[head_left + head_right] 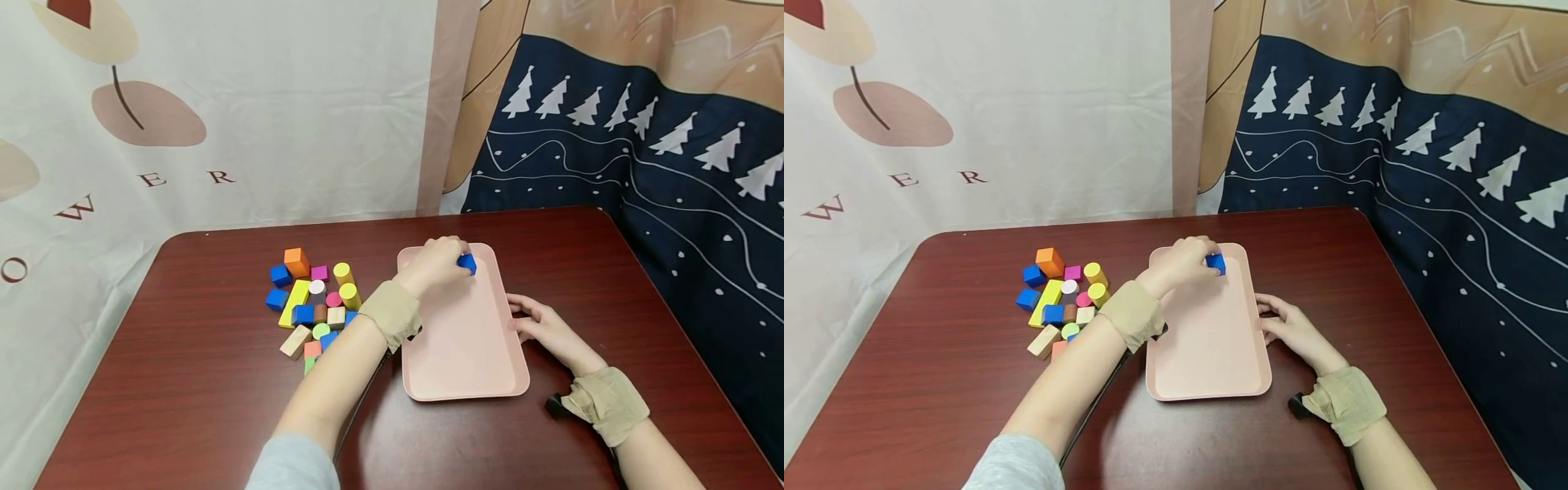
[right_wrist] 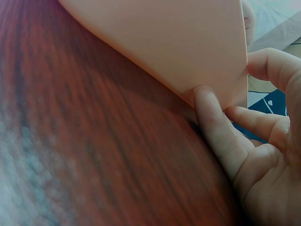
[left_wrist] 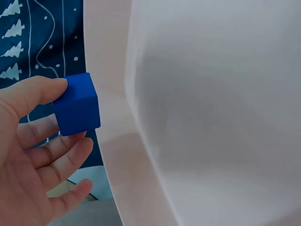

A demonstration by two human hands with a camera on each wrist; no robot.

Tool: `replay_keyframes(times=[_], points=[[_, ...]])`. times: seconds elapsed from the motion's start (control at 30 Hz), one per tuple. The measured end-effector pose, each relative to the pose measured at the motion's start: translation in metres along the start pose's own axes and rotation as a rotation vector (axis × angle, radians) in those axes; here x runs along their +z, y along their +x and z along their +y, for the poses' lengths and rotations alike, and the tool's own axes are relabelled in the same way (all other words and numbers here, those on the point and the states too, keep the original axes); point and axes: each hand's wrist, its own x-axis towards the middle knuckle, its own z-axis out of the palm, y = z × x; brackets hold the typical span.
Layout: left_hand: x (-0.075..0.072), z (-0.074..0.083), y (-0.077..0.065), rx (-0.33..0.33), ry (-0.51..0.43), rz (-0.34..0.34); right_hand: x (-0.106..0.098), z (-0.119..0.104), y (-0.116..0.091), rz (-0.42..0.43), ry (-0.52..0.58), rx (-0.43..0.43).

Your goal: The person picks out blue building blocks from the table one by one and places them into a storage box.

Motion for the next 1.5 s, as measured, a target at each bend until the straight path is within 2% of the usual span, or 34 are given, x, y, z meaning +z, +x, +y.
replay_keyframes(times=[0.3,0.6,0.9,1.1,1.5], points=[[0.011,0.000,0.005,0.009,0.025,-0.010,0.000,0.001,0.001,-0.020,0.008,-0.018],[0.018,0.001,0.011,-0.011,-0.023,-0.025,0.000,0.001,0.000,-0.007,0.010,-0.010],[0.023,0.001,0.013,-0.022,0.029,-0.045,0.000,0.002,-0.001,-0.016,0.005,-0.010],[0.024,0.003,0.015,-0.017,0.064,-0.037,-0.001,0.001,0.000,-0.035,0.000,-0.055],[0.030,0.003,0.018,-0.042,0.073,-0.041,0.000,-0.001,0.000,-0.037,-0.001,-0.051]])
